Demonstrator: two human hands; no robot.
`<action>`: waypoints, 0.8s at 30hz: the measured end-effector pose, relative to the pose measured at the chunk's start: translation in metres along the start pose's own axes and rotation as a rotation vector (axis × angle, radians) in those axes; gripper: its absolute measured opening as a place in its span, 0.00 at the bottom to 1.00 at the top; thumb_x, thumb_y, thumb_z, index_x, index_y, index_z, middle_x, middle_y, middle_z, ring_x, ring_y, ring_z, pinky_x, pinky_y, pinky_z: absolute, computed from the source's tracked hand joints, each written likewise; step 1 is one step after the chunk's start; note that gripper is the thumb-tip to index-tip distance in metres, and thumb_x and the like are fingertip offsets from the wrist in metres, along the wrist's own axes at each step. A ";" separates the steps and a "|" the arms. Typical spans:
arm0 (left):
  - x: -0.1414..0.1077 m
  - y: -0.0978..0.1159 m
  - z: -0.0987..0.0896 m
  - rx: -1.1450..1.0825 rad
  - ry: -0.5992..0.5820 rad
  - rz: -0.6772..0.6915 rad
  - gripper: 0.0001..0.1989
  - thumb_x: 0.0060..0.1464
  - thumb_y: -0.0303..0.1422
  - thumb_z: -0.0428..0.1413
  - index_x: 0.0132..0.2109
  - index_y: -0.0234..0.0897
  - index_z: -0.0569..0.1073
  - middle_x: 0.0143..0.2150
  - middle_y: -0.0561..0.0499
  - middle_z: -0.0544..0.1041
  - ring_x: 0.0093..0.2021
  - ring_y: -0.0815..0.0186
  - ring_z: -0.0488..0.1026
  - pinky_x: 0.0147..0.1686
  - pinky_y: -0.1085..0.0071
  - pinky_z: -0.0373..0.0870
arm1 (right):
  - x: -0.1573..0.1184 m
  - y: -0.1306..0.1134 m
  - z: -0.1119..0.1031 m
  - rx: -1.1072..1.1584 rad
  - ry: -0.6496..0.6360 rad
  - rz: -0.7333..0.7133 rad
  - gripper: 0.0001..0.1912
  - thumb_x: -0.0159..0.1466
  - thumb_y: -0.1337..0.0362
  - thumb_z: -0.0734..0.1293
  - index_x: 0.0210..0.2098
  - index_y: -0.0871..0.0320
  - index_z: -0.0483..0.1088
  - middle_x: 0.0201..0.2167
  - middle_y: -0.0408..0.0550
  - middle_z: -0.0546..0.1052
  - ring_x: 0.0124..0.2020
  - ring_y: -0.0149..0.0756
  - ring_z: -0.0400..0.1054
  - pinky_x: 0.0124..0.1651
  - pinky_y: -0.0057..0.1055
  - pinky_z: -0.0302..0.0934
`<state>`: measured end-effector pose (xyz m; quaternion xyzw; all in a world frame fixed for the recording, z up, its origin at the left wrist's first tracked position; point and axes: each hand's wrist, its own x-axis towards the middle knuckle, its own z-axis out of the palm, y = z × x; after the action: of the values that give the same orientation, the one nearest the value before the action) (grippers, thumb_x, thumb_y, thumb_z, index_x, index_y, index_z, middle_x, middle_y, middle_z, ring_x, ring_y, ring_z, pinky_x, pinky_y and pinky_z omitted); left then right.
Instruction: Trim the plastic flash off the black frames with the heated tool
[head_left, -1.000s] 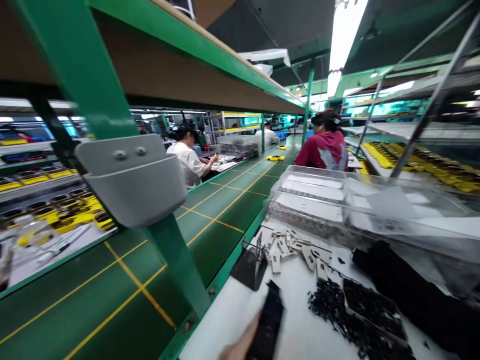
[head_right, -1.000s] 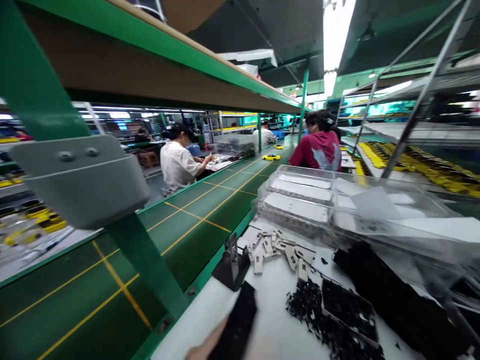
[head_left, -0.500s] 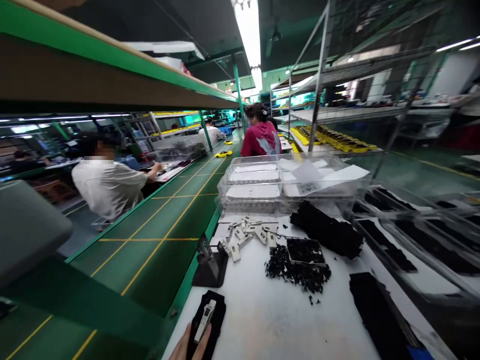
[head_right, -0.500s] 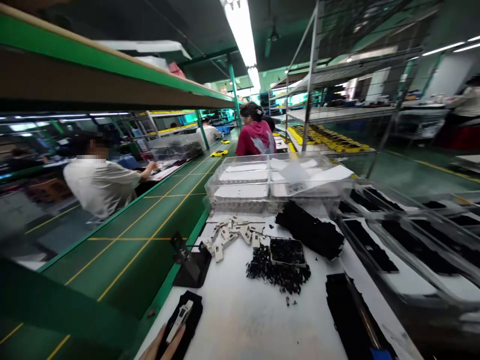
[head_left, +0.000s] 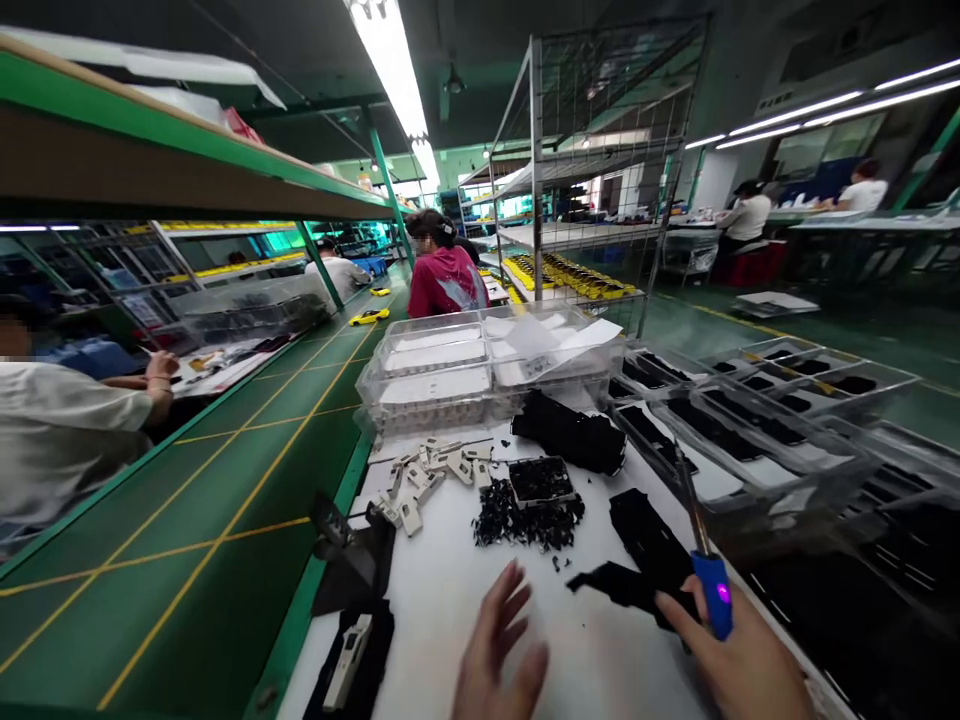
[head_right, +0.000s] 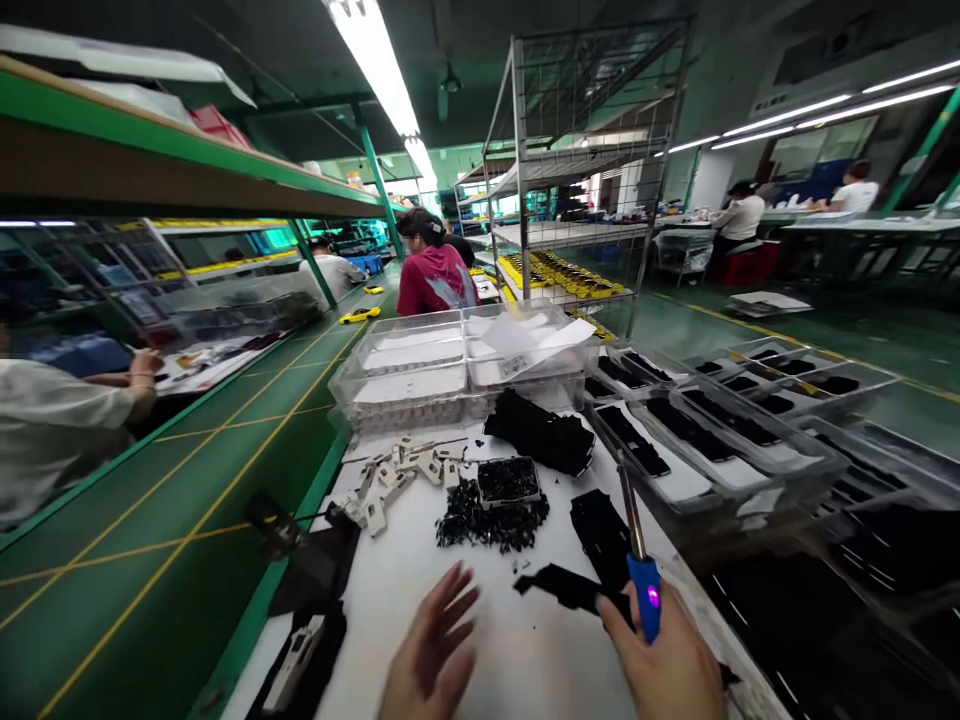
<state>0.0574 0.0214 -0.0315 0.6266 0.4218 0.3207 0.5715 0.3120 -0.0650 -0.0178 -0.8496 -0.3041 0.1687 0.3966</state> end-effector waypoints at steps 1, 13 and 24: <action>0.010 0.002 0.021 -0.179 -0.029 -0.024 0.45 0.50 0.58 0.55 0.69 0.39 0.57 0.69 0.36 0.61 0.66 0.44 0.61 0.61 0.54 0.65 | -0.006 -0.008 0.002 0.037 -0.006 0.005 0.21 0.53 0.44 0.67 0.34 0.55 0.71 0.31 0.52 0.79 0.35 0.51 0.75 0.36 0.40 0.69; 0.015 0.030 0.018 -0.400 0.130 -0.021 0.19 0.48 0.45 0.65 0.38 0.32 0.79 0.32 0.46 0.79 0.35 0.59 0.74 0.37 0.68 0.71 | -0.051 -0.079 0.035 0.815 -0.620 0.240 0.32 0.56 0.41 0.70 0.45 0.61 0.66 0.08 0.38 0.66 0.06 0.24 0.47 0.10 0.20 0.37; -0.010 0.014 -0.040 -0.787 0.300 -0.263 0.10 0.51 0.36 0.64 0.38 0.34 0.79 0.31 0.48 0.81 0.31 0.61 0.77 0.33 0.69 0.75 | -0.009 -0.037 0.060 0.298 -0.113 -0.071 0.23 0.59 0.42 0.68 0.30 0.57 0.73 0.19 0.44 0.72 0.24 0.38 0.67 0.24 0.29 0.57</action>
<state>0.0196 0.0302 -0.0110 0.2486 0.4220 0.4689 0.7350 0.2596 -0.0179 -0.0267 -0.7592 -0.3273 0.2453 0.5062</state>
